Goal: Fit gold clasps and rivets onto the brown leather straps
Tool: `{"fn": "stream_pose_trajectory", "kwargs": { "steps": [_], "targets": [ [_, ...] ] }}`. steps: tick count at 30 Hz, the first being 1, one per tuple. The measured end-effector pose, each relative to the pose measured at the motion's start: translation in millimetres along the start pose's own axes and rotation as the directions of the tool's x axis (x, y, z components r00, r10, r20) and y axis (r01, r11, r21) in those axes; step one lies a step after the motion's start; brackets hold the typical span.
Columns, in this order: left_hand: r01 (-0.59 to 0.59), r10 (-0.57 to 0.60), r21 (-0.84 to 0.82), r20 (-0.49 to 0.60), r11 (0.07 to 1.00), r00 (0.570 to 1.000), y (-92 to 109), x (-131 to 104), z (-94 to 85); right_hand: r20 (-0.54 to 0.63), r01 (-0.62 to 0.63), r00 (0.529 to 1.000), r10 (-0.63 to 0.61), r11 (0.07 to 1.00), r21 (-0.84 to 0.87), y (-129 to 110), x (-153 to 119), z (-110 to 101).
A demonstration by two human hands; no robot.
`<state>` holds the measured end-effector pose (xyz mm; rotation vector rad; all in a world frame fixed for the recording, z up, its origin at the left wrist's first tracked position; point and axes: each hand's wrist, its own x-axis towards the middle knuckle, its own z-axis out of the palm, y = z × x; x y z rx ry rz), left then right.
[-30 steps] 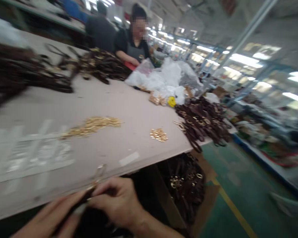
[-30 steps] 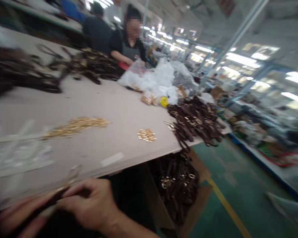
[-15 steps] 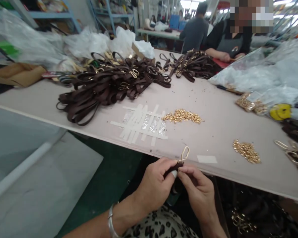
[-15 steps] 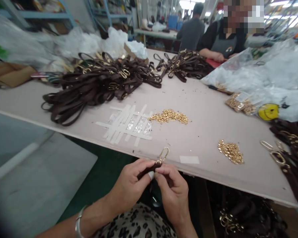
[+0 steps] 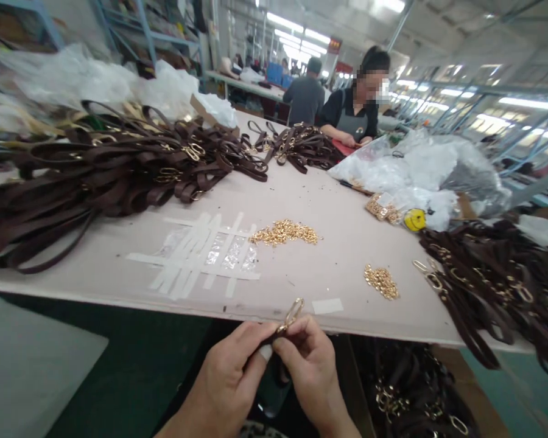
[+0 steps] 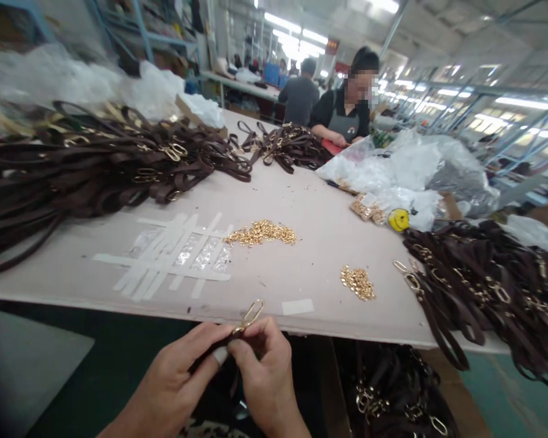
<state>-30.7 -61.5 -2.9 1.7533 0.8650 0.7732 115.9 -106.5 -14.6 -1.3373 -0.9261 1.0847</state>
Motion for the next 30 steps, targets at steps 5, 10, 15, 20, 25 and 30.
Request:
{"fn": "stream_pose_trajectory", "kwargs": {
  "steps": [5,10,15,20,25,30],
  "targets": [
    [0.32,-0.31,-0.138,0.091,0.937,0.946,-9.1,1.5,-4.4,-0.063,0.179,0.964,-0.258,0.804,-0.567,-19.3,31.0,-69.0],
    [0.399,-0.392,-0.236,0.075,0.886,0.917,-17.4,-4.5,-9.9,-0.185,-0.008,0.855,-0.484,0.344,-0.939,-20.4,77.8,-180.8],
    [0.423,-0.425,-0.318,0.068,0.848,0.903,-18.5,-4.9,-9.2,-0.194,-0.086,0.89,-0.413,0.266,-0.96,-13.0,118.0,-227.9],
    [0.375,-0.372,-0.317,0.073,0.871,0.925,-17.9,-6.4,-13.4,-0.053,0.014,0.926,-0.374,0.175,-0.984,-7.0,131.1,-209.2],
    [0.446,-0.449,-0.446,0.106,0.776,0.887,-21.7,-7.4,-12.1,0.14,0.192,0.919,-0.37,0.107,-0.976,-7.9,119.8,-173.1],
    [0.511,-0.515,-0.591,0.18,0.624,0.838,-22.0,-6.3,-10.6,0.323,0.375,0.878,-0.352,0.089,-0.923,-9.8,101.6,-153.2]
  ]
}}
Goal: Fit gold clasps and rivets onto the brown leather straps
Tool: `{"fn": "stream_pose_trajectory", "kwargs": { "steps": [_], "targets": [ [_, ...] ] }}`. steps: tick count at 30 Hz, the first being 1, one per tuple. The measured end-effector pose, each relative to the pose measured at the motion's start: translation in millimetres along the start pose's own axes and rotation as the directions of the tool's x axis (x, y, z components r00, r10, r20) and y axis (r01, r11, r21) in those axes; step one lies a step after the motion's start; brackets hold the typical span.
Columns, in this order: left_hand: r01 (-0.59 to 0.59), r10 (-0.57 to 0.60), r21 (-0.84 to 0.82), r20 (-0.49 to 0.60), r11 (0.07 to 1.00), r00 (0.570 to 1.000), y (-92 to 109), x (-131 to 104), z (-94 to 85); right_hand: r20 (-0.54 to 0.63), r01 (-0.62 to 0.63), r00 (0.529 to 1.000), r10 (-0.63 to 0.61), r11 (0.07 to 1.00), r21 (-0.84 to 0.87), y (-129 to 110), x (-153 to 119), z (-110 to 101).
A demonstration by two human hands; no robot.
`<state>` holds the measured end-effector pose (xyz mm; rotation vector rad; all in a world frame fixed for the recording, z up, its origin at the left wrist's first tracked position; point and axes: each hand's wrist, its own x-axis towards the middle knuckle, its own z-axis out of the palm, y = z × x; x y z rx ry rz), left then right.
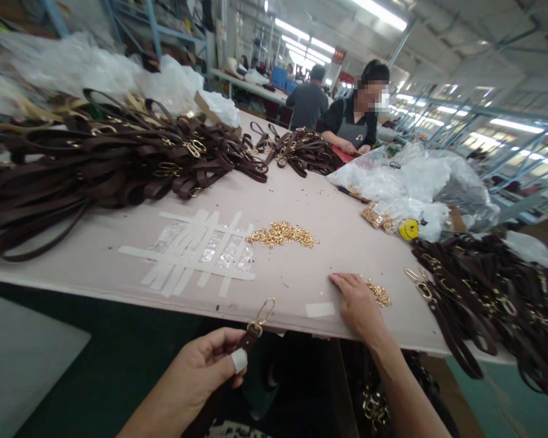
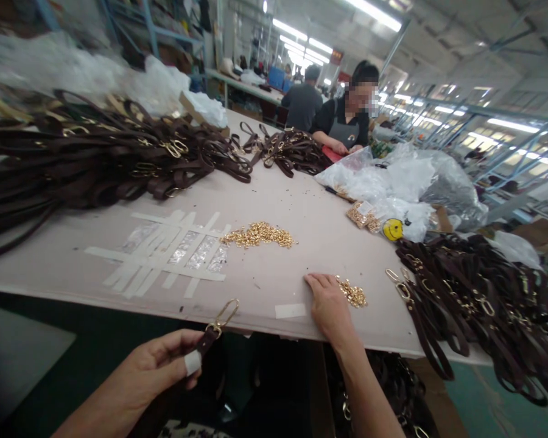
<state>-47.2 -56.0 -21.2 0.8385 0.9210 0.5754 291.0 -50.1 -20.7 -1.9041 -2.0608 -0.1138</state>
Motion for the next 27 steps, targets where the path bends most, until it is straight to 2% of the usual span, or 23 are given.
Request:
{"fn": "stream_pose_trajectory", "kwargs": {
  "steps": [4,9,17,24,27],
  "targets": [
    [0.048,-0.047,-0.104,0.008,0.993,0.999,2.0,-3.4,1.1,-0.029,0.062,0.998,-0.061,0.997,0.044,2.3,-11.5,-7.4],
    [0.074,-0.076,-0.069,-0.034,0.995,0.996,4.8,-5.6,3.4,-0.157,-0.041,0.986,0.047,0.998,0.041,4.7,-27.2,-17.5],
    [-0.008,0.009,0.026,-0.032,1.0,0.999,6.1,-4.1,3.9,-0.092,-0.006,0.996,0.007,1.0,0.005,-18.9,-31.1,-11.1],
    [-0.065,0.065,-0.002,-0.053,0.998,0.996,10.8,-4.0,11.5,-0.054,0.018,0.998,-0.019,1.0,-0.02,-21.4,-23.8,-12.0],
    [-0.104,0.103,-0.017,-0.036,0.994,0.994,11.8,-2.0,15.1,-0.038,-0.038,0.999,0.038,0.999,0.014,-17.3,-22.0,-12.1]
  ]
}}
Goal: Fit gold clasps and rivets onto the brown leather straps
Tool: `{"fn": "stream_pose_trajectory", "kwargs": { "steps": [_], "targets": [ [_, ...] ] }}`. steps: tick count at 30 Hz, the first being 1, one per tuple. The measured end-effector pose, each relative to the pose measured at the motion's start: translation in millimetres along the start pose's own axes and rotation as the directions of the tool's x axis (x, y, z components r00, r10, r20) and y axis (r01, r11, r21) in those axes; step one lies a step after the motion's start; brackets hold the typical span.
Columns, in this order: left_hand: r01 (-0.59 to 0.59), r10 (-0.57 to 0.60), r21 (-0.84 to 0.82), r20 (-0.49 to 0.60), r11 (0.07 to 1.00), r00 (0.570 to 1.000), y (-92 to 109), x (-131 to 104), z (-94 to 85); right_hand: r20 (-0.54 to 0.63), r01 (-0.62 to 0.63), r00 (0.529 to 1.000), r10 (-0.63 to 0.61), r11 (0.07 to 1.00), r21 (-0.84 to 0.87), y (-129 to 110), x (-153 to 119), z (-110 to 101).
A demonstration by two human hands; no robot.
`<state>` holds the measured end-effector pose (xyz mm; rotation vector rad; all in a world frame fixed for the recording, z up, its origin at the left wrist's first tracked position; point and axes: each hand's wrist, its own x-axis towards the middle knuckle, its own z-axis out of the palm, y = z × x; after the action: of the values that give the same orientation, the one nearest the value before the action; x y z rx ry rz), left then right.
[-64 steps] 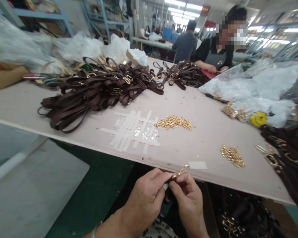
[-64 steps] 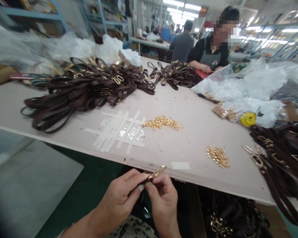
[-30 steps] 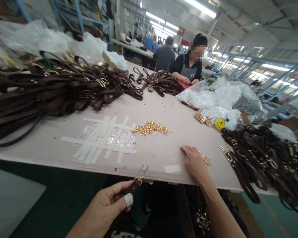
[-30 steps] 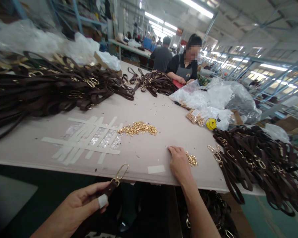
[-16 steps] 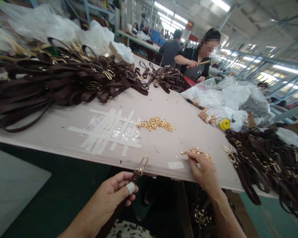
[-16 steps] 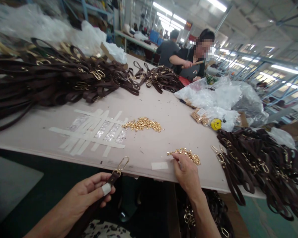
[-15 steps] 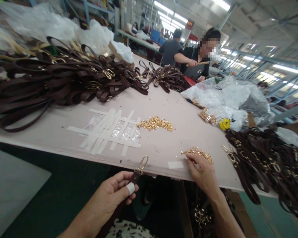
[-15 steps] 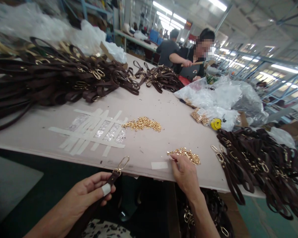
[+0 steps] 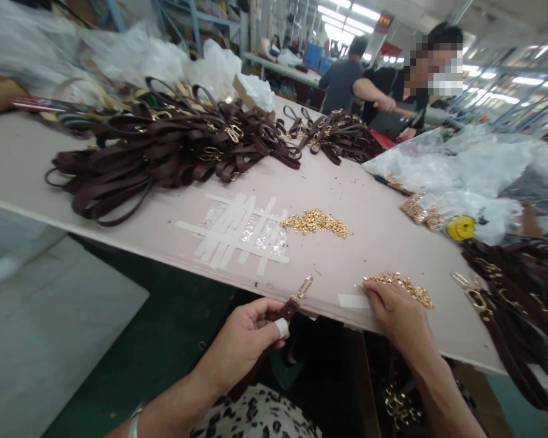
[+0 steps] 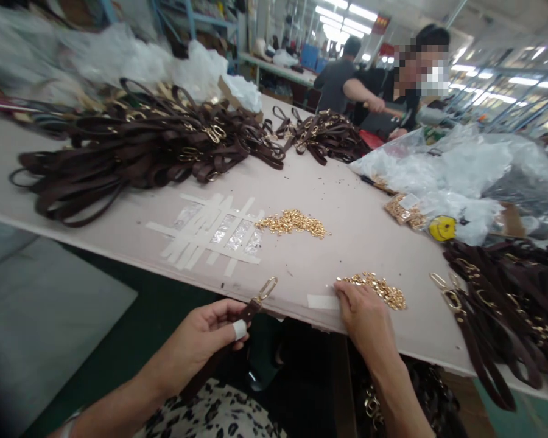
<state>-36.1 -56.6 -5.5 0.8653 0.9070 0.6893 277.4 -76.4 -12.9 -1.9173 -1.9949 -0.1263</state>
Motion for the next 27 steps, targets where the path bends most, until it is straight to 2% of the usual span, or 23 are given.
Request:
{"fn": "stream_pose_trajectory", "kwargs": {
  "steps": [2,4,7,9,12,15,18,22,27],
  "targets": [
    [-0.023,0.023,-0.006,0.004,1.0,1.0,-0.7,2.1,0.9,0.041,-0.125,0.992,0.123,0.991,0.047,4.5,2.1,-1.1],
    [-0.036,0.036,-0.009,-0.007,0.999,0.999,-1.4,3.8,1.5,0.088,-0.263,0.963,0.255,0.96,0.098,5.2,3.9,-2.9],
    [-0.057,0.057,0.001,-0.017,0.998,0.998,-1.0,5.0,4.0,0.07,-0.335,0.942,0.329,0.906,0.258,-12.9,1.4,-2.5],
    [-0.081,0.081,0.026,-0.005,0.996,0.997,-0.4,4.8,7.0,0.031,-0.306,0.943,0.33,0.831,0.465,-40.1,-5.0,2.7],
    [-0.131,0.131,0.074,0.006,0.989,0.991,-0.7,3.8,11.6,-0.003,-0.2,0.954,0.298,0.646,0.736,-90.7,-16.4,16.3],
    [-0.186,0.186,0.111,0.009,0.976,0.982,-1.9,2.7,14.2,-0.069,-0.053,0.976,0.205,0.535,0.843,-129.0,-22.2,28.2],
    [-0.224,0.222,0.118,0.033,0.967,0.974,-2.8,2.0,14.4,-0.138,0.028,0.979,0.151,0.568,0.823,-143.9,-22.5,31.5],
    [-0.294,0.293,0.162,0.034,0.942,0.956,-2.4,1.0,13.7,-0.156,0.031,0.978,0.136,0.649,0.76,-145.4,-24.2,27.7],
    [-0.38,0.394,0.345,0.032,0.858,0.919,0.7,-3.2,12.8,-0.176,-0.014,0.956,0.236,0.633,0.774,-149.8,-30.0,30.3]
  ]
}}
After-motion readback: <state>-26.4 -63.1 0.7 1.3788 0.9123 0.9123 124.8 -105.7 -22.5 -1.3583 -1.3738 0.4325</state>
